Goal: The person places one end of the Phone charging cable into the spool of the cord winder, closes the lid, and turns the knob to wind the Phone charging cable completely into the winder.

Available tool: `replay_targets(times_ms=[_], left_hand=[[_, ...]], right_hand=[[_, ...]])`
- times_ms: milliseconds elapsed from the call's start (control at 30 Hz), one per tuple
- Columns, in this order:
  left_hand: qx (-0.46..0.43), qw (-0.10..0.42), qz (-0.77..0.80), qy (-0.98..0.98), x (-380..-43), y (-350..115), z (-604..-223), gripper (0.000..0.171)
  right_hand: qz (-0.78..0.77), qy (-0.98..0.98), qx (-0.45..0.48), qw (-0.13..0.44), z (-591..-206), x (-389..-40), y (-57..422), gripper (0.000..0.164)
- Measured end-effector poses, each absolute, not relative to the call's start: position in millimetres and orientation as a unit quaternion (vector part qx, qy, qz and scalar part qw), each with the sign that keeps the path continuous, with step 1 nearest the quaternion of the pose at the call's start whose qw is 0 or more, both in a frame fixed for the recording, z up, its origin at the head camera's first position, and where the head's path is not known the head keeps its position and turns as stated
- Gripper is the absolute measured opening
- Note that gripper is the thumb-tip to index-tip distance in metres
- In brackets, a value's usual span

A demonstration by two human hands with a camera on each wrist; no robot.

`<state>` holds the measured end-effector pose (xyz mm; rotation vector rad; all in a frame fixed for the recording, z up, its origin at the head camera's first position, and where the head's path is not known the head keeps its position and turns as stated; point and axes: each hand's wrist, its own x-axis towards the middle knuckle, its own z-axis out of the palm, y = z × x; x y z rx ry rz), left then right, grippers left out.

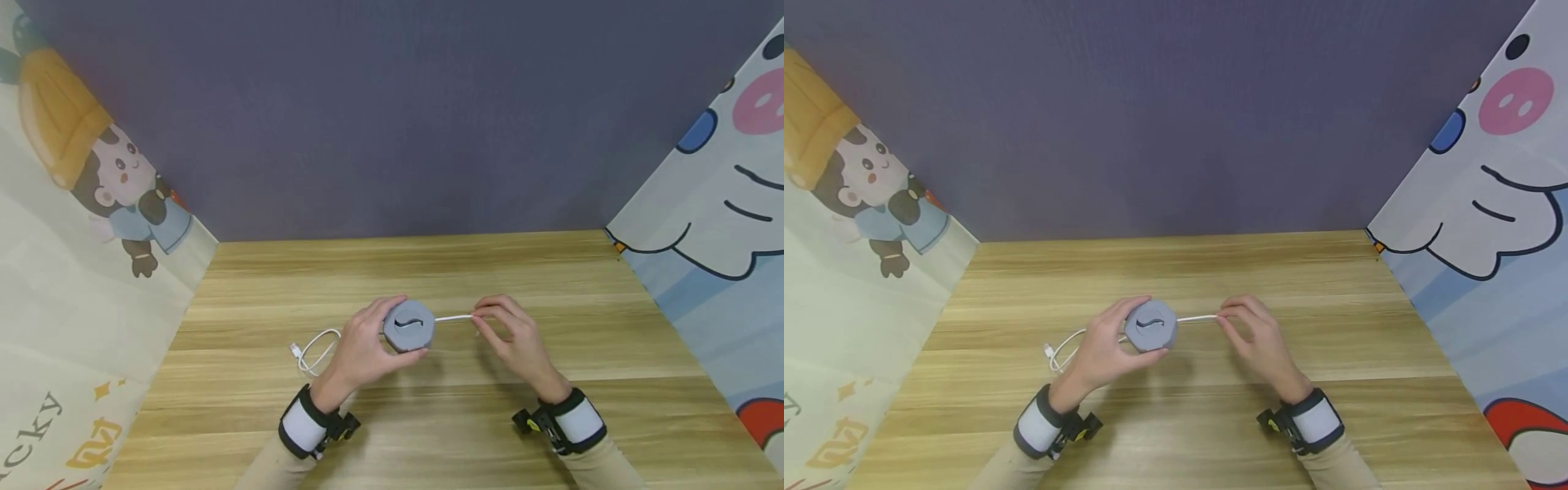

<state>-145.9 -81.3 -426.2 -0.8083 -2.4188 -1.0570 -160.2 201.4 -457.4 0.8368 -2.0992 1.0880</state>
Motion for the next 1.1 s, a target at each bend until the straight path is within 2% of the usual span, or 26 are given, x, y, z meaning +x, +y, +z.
replay_targets(times_ms=[300, 1000, 1100], left_hand=[[-0.279, 0.187, -0.384, -0.860, -146, -85, -428, 0.082], [-0.278, 0.190, -0.382, -0.861, -147, -88, -429, 0.084], [-0.279, 0.190, -0.385, -0.859, -146, -88, -429, 0.083]], right_hand=[[0.426, -0.800, 0.285, 0.311, -462, -163, 209, 0.028], [0.410, -0.818, 0.259, 0.310, -466, -165, 217, 0.020], [0.406, -0.826, 0.258, 0.293, -466, -164, 218, 0.020]])
